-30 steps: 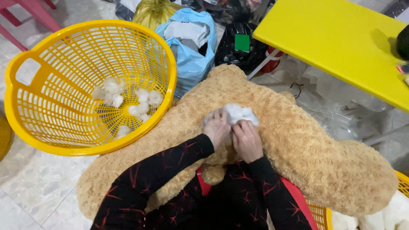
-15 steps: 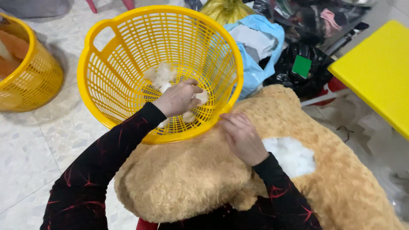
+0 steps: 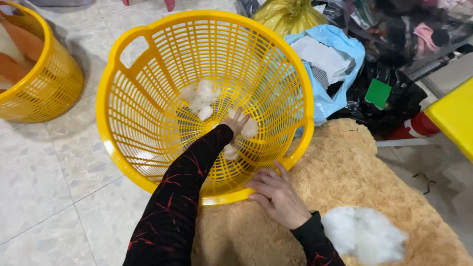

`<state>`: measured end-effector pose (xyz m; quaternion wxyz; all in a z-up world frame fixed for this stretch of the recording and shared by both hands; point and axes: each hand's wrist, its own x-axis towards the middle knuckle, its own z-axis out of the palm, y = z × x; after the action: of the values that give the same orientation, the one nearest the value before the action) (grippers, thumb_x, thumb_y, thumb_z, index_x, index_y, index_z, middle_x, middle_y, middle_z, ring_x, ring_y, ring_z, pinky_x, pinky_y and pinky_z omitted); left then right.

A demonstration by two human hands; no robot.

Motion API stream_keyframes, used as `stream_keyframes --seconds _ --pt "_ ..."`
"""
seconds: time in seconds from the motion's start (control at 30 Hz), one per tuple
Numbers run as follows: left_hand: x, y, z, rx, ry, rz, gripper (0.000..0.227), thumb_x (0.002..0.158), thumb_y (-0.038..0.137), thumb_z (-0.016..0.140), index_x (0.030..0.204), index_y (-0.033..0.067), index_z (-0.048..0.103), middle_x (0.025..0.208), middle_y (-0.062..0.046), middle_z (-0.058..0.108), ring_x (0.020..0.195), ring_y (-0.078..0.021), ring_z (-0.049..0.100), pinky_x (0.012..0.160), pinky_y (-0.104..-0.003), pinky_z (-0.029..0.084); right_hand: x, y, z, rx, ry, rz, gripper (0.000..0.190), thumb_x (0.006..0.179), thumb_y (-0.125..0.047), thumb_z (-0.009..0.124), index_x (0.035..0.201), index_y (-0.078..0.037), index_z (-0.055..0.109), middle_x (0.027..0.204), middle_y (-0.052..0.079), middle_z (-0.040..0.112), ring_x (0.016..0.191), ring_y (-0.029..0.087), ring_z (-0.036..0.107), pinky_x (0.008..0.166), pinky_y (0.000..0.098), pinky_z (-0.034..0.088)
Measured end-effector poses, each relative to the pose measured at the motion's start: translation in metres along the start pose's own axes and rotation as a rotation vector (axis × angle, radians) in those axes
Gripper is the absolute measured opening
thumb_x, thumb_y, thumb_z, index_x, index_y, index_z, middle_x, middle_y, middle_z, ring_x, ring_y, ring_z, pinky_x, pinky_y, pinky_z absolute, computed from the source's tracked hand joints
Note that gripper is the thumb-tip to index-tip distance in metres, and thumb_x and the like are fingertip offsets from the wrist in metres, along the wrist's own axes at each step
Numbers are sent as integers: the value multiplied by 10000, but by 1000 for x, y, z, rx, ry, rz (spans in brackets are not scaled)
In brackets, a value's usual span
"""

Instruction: The person stuffs white cotton into a large brown plush toy by hand, repeatedly taking cotton from a yellow basket and pressing it into an opening in the toy's body. The person then uses a needle and thread to sew the opening closed.

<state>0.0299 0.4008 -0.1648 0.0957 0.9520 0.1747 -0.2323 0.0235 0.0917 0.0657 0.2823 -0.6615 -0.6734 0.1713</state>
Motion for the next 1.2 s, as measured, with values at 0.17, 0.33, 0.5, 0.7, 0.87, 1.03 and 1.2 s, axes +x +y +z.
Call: stream_keyframes --seconds 0.17,0.33,0.5,0.7,0.87,1.03,1.2 --pt "30 -8 44 -104 145 -98 678 1026 161 463 1657 270 237 1416 -240 530 1109 -428 668 911 -546 551 0 -3 -2 0 9 -18 277 874 -228 741 1127 -116 738 1089 46 714 1202 261 588 1165 584 235" --pt "60 -33 47 -41 277 -59 294 950 135 514 1085 32 754 1115 -222 734 1010 -390 726 844 -504 591 -4 3 1 -5 -21 -2 261 914 -258 712 1129 -111 730 1096 55 706 1218 262 580 1164 580 228" --pt "15 -56 -49 115 280 73 174 774 88 660 890 20 771 957 -220 754 911 -383 735 819 -471 593 -4 1 0 1 33 -10 289 893 -258 729 1139 -105 724 1165 63 697 1236 271 577 1170 562 247" --pt "-153 18 -183 -522 512 179 282 715 139 759 977 36 776 834 -194 747 792 -300 751 743 -412 585 -23 -28 -16 55 636 26 548 862 -106 769 1375 -34 590 1480 233 459 1290 335 541 1097 464 424" --pt "-241 172 -202 -792 634 500 303 797 175 786 1034 -11 758 944 -197 768 847 -278 773 767 -379 592 -92 -47 -44 145 915 222 501 887 -19 677 1379 -31 581 1473 196 427 960 219 632 755 339 580" --pt "-244 305 -166 -883 357 624 426 849 203 637 1225 34 743 1113 -189 773 932 -266 768 830 -391 602 -186 -8 -59 -350 1016 207 133 842 65 687 923 -15 619 1221 188 675 999 349 683 812 403 532" --pt "-242 360 -127 -713 366 694 851 877 445 747 1534 33 397 1474 -294 435 1181 -473 585 851 -506 546 -249 31 -37 -276 940 481 114 799 74 651 902 27 659 928 212 640 832 389 647 713 445 511"
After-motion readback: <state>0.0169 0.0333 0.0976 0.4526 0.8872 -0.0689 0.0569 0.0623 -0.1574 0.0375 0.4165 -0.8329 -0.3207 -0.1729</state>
